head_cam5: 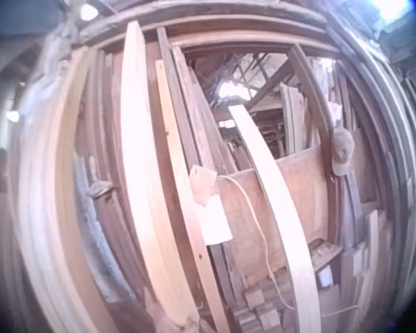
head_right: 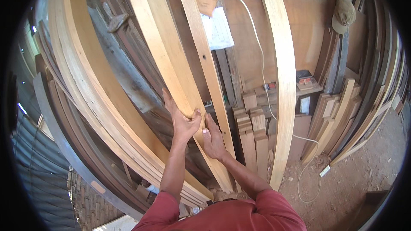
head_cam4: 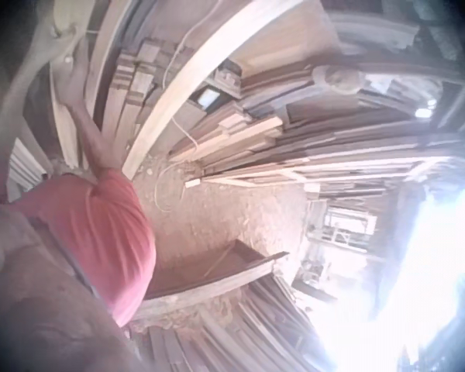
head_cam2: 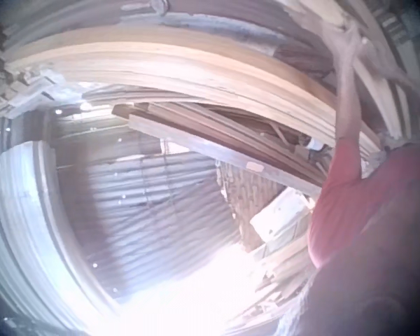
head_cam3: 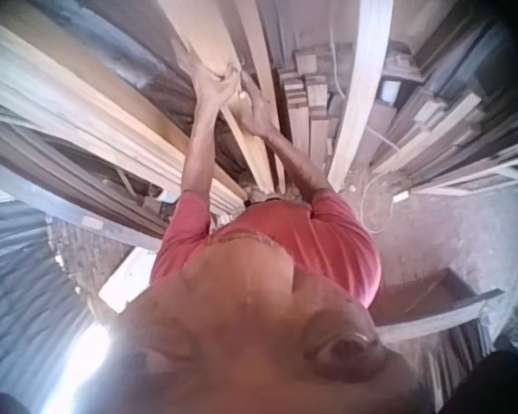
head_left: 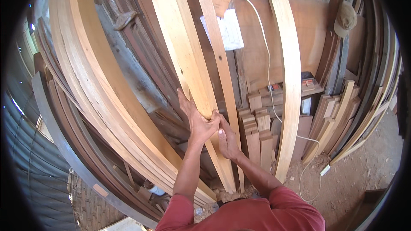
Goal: The person sorts through a stack of curved and straight wood planks in a workshop, moving them by hand to organize the pile.
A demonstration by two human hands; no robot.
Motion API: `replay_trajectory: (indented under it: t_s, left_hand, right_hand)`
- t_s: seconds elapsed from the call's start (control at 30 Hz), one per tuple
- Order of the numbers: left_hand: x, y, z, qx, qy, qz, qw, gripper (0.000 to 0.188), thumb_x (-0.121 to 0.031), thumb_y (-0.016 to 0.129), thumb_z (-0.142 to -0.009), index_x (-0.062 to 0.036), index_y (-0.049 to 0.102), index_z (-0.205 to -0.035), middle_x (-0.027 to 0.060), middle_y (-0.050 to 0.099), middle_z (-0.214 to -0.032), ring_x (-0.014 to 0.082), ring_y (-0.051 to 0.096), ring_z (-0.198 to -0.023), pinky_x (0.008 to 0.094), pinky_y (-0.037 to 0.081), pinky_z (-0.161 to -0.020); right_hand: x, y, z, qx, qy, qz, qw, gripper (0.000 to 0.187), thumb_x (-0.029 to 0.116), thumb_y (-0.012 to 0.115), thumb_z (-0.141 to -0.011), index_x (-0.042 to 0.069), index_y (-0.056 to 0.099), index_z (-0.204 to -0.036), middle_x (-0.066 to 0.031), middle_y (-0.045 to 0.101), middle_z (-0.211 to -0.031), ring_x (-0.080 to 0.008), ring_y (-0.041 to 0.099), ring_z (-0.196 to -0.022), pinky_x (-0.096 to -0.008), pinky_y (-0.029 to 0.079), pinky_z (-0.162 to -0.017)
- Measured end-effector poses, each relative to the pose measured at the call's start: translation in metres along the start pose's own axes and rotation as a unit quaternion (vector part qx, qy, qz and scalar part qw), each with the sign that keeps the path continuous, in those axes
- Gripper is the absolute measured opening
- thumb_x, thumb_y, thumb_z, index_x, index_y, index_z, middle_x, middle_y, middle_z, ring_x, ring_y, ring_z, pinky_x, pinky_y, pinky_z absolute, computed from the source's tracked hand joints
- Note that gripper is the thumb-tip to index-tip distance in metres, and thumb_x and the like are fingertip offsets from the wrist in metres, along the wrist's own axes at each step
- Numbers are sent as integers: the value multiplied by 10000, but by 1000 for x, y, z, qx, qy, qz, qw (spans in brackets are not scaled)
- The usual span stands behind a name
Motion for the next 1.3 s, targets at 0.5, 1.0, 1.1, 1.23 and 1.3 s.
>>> replay_trajectory:
  t_s: [0.5, 1.0, 1.1, 1.23, 1.3]
  left_hand:
    - [67, 59, -54, 15, -90, -201, 975, 1140, -331, 753, -754, -213, 34, -1630, 435, -138, -1557, 616, -77, -1454, 713, 60, -1135]
    - [64, 59, -45, -103, 39, -198, 974, 996, -403, 772, -709, -290, 310, -1584, 499, 24, -1517, 634, 202, -1373, 666, 252, -1055]
    - [56, 70, -47, -106, 52, -197, 973, 1032, -403, 783, -707, -293, 265, -1593, 532, 50, -1480, 647, 212, -1358, 659, 267, -1049]
    - [57, 59, -53, -128, 75, -205, 968, 1060, -399, 784, -705, -313, 220, -1599, 556, 62, -1450, 667, 218, -1334, 657, 273, -1046]
    - [51, 61, -53, -125, 90, -222, 963, 1050, -402, 760, -745, -251, 186, -1611, 559, 46, -1449, 663, 226, -1324, 684, 256, -1044]
  right_hand:
    - [-60, 18, -45, 114, 108, 111, 981, 875, 349, 592, -964, -178, 147, -1502, -413, 330, -1490, -514, 376, -1388, -475, 306, -1177]
    - [-137, -120, -116, -110, 148, 10, 983, 561, 474, 502, -1032, -43, 641, -1198, -127, 703, -1067, -179, 623, -1043, -325, 491, -898]
    - [-167, -89, -104, -34, 213, -87, 973, 664, 565, 435, -1039, -44, 642, -1205, -91, 702, -1045, -173, 631, -950, -317, 505, -852]
    - [-207, -47, -101, 36, 273, -167, 947, 687, 603, 368, -1044, -4, 646, -1206, -85, 710, -1036, -167, 652, -891, -315, 534, -790]
    - [-216, -44, -95, 6, 286, -177, 942, 688, 610, 334, -1049, 12, 664, -1126, -74, 706, -965, -146, 642, -849, -292, 530, -746]
Point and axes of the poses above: each hand's wrist, its own z-axis away from the middle knuckle, its own y-axis out of the palm, x = y × z, the point moved 10 cm from there along -z, towards the middle knuckle
